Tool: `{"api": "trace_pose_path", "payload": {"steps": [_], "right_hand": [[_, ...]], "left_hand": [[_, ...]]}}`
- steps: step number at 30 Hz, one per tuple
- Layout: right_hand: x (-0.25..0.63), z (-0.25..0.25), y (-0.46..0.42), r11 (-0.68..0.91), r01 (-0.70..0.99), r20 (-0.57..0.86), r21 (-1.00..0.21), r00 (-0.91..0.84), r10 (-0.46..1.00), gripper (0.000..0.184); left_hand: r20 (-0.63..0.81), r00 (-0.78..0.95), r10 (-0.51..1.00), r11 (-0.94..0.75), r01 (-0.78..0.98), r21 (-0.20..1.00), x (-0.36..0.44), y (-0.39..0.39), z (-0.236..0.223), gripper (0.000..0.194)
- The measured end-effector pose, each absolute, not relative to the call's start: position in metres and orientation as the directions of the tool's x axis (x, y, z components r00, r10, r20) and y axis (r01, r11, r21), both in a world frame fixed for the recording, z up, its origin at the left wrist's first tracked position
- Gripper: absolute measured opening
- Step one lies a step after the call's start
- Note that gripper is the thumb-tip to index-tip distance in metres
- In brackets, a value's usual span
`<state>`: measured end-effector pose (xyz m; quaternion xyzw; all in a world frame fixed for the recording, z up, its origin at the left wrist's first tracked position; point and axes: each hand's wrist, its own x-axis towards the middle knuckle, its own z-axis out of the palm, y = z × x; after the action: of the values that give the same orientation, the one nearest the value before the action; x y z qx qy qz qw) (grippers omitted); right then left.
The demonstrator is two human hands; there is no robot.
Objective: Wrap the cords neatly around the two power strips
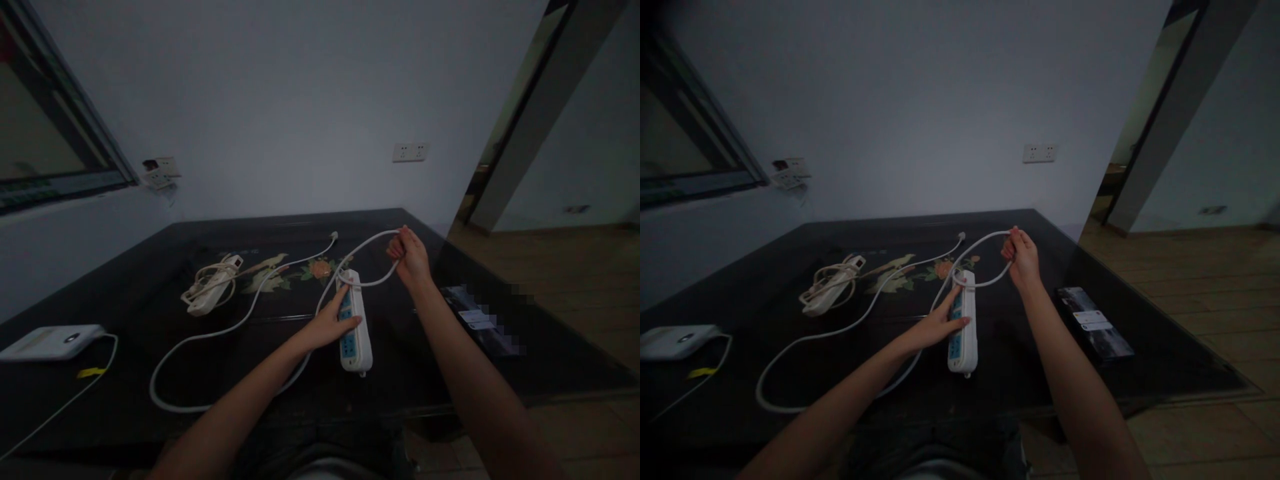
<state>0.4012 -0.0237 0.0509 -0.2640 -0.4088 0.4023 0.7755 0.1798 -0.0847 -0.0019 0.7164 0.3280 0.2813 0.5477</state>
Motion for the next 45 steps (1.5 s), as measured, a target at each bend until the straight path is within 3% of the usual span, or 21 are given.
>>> {"api": "trace_pose_path", "payload": {"steps": [6,12,15,22,24,27,31,34,37,41,45], "right_hand": [[0.393,0.061,-0.034,0.525,-0.439,0.438,-0.729,0.290,0.851,0.035],[0.385,0.066,-0.039,0.536,-0.376,0.451,-0.756,0.294,0.843,0.035],[0.382,0.066,-0.040,0.524,-0.393,0.424,-0.755,0.317,0.848,0.035],[0.371,0.069,-0.058,0.442,-0.525,0.282,-0.727,0.358,0.890,0.020],[0.368,0.071,-0.070,0.459,-0.511,0.310,-0.727,0.352,0.883,0.019],[0.361,0.076,-0.091,0.501,-0.440,0.383,-0.745,0.331,0.862,0.018],[0.349,0.079,-0.117,0.550,-0.380,0.466,-0.744,0.296,0.834,0.023],[0.340,0.076,-0.132,0.561,-0.214,0.516,-0.799,0.233,0.824,0.029],[0.337,0.066,-0.146,0.535,0.105,0.544,-0.839,0.099,0.833,0.030],[0.333,0.049,-0.164,0.507,0.496,0.522,-0.705,-0.121,0.844,0.023],[0.318,0.029,-0.178,0.447,0.736,0.423,-0.509,-0.239,0.874,0.022]], "left_hand": [[-0.080,0.507,0.858,0.097,-0.007,0.995,0.169,-0.093,0.006,0.102],[-0.223,0.478,0.850,0.318,-0.129,0.939,0.159,-0.091,0.008,0.056],[-0.269,0.467,0.842,0.399,-0.204,0.894,0.156,-0.092,0.012,0.056],[-0.182,0.580,0.794,0.349,-0.190,0.917,0.143,-0.111,0.027,0.077],[-0.167,0.585,0.794,0.315,-0.161,0.935,0.135,-0.122,0.028,0.082],[-0.136,0.574,0.808,0.269,-0.153,0.951,0.122,-0.142,0.027,0.074],[-0.012,0.454,0.891,0.176,-0.320,0.931,0.112,-0.162,0.033,0.069],[0.044,0.335,0.941,0.116,-0.443,0.889,0.108,-0.168,0.046,0.072],[0.052,0.232,0.971,0.074,-0.503,0.861,0.103,-0.167,0.058,0.068],[0.109,0.117,0.987,-0.024,-0.563,0.826,0.094,-0.161,0.066,0.061],[0.114,0.040,0.993,-0.075,-0.541,0.837,0.091,-0.159,0.065,0.067]]}}
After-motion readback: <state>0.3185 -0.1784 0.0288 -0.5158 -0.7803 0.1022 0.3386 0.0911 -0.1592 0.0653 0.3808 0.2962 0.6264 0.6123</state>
